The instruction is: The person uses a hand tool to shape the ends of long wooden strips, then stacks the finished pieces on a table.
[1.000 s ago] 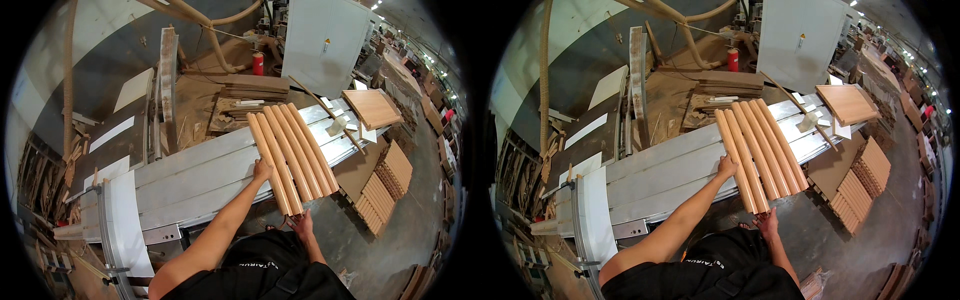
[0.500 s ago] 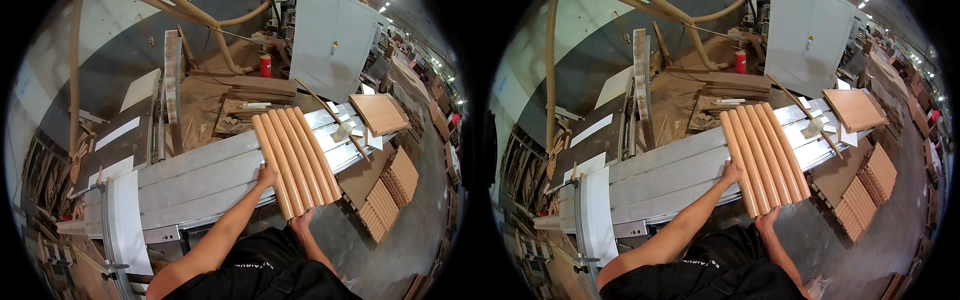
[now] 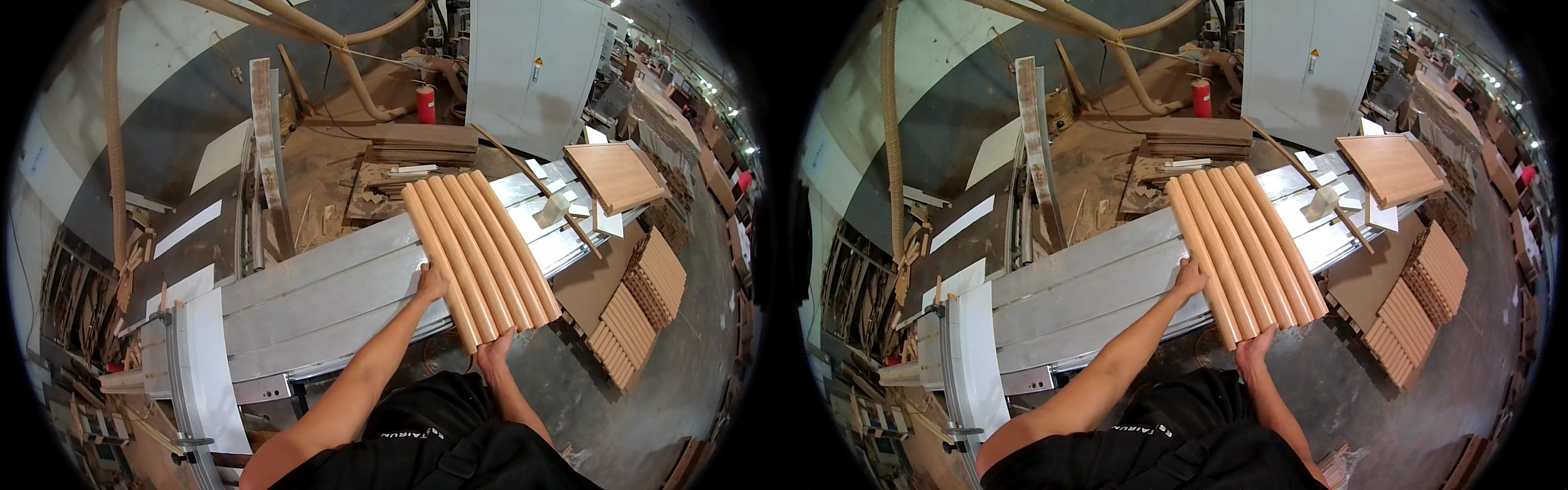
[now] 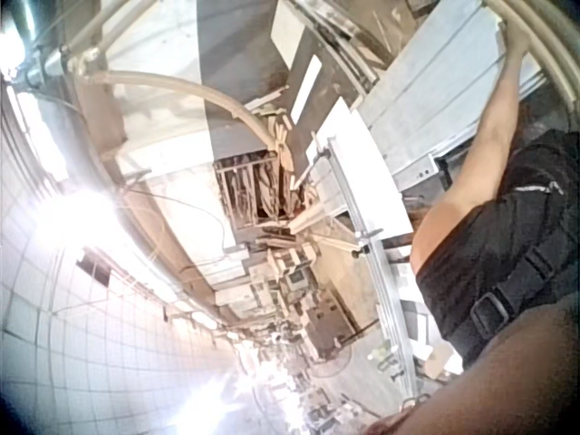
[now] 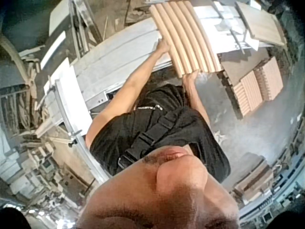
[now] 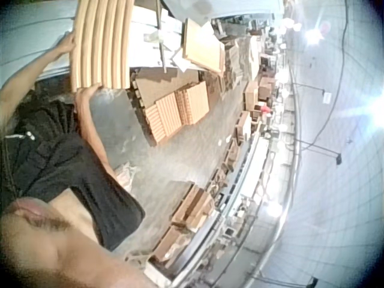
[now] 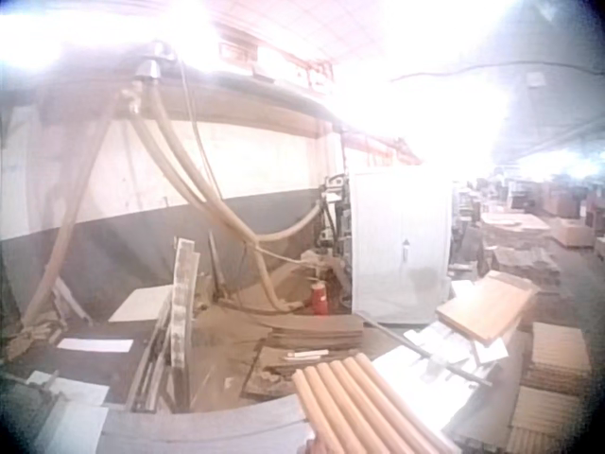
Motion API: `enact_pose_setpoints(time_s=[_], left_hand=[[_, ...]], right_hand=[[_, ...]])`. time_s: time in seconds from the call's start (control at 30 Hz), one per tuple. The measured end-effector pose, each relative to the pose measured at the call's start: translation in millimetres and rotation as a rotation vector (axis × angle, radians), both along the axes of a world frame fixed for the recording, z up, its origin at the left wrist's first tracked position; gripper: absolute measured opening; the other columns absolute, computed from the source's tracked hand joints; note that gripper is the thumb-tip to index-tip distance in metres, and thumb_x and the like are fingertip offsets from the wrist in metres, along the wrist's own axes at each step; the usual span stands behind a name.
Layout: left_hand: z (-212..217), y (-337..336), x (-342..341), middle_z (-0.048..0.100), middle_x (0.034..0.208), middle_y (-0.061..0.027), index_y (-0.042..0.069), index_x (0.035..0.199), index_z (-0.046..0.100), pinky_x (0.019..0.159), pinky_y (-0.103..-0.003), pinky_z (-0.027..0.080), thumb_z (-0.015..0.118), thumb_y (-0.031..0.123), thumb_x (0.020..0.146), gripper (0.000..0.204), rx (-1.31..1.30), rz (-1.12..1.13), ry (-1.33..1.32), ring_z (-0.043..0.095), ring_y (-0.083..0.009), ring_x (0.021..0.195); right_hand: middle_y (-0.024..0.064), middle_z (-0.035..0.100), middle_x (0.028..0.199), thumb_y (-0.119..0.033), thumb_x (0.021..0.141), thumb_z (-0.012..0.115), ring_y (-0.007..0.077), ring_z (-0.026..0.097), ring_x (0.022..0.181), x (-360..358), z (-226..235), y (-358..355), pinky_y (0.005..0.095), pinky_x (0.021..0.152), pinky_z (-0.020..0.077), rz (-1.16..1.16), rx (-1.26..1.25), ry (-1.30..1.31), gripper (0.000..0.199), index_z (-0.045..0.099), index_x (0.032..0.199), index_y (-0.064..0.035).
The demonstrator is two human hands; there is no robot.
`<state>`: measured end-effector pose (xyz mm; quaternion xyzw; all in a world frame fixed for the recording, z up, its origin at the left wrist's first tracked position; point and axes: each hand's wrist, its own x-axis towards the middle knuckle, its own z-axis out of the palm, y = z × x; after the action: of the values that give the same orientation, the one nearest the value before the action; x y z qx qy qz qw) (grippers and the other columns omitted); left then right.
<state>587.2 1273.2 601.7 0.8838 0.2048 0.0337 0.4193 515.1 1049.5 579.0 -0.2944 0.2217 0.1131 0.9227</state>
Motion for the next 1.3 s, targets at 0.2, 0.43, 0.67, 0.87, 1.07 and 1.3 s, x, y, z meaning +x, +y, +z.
enact_pose_setpoints(time_s=[0.2,0.43,0.67,0.87,1.07,1.3], left_hand=[[0.8,-0.4,10.3,0.045,0.122,-0.0314,0.003,0.142,0.031,0.099,-0.045,0.044,0.06,0.017,0.079,0.071,-0.033,0.008,0.058,0.049,-0.047,0.115],[-4.4,-5.7,-7.0,0.045,0.126,-0.0279,0.002,0.146,0.03,0.101,-0.04,0.042,0.063,0.02,0.081,0.076,-0.186,0.007,-0.034,0.049,-0.0396,0.117],[4.5,-36.3,-53.3,0.055,0.122,-0.0225,-0.003,0.134,0.044,0.101,-0.039,0.042,0.064,0.015,0.084,0.057,-0.16,0.038,-0.247,0.053,-0.035,0.115],[18.4,-75.7,-169.7,0.064,0.1,-0.0161,0.001,0.106,0.062,0.082,-0.039,0.05,0.062,0.015,0.088,0.023,-0.191,0.236,-0.251,0.063,-0.0315,0.092],[-27.0,-117.0,-289.8,0.065,0.088,-0.0178,0.002,0.09,0.067,0.076,-0.045,0.048,0.061,0.029,0.087,0.028,-0.263,0.334,0.077,0.063,-0.0341,0.085],[-137.7,-203.9,-448.2,0.068,0.09,-0.0219,0.001,0.09,0.071,0.081,-0.049,0.05,0.059,0.037,0.085,0.038,-0.315,1.3,0.527,0.064,-0.0396,0.089]], right_hand=[[0.0132,0.04,0.145,-0.066,0.094,0.033,0.0306,0.044,0.128,6.2,10.9,-4.2,0.0513,0.105,0.0369,0.025,-0.103,0.08,0.077,0.031,0.146,-0.0091],[0.013,0.041,0.144,-0.069,0.093,0.03,0.0302,0.047,0.125,-3.9,30.6,13.3,0.0453,0.103,0.0394,0.08,-0.121,0.112,0.08,0.03,0.146,-0.0094],[0.0133,0.045,0.141,-0.068,0.094,0.028,0.0296,0.049,0.123,13.4,27.7,14.4,0.044,0.101,0.0428,0.037,-0.124,0.077,0.078,0.033,0.144,-0.0081],[0.0082,0.038,0.144,-0.074,0.086,0.041,0.0267,0.04,0.127,-21.3,44.1,-5.2,0.051,0.104,0.0295,0.365,-0.141,0.113,0.084,0.032,0.144,-0.014],[0.0233,0.038,0.144,-0.08,0.086,0.026,0.0356,0.041,0.128,-32.6,-90.9,-110.9,0.0527,0.108,0.0295,0.988,-0.251,0.281,0.097,0.022,0.15,-0.0076],[0.0243,0.044,0.136,-0.07,0.09,0.031,0.0363,0.048,0.118,13.8,-130.6,-146.4,0.0512,0.102,0.0349,1.446,-0.886,0.262,0.088,0.028,0.147,-0.0034]])
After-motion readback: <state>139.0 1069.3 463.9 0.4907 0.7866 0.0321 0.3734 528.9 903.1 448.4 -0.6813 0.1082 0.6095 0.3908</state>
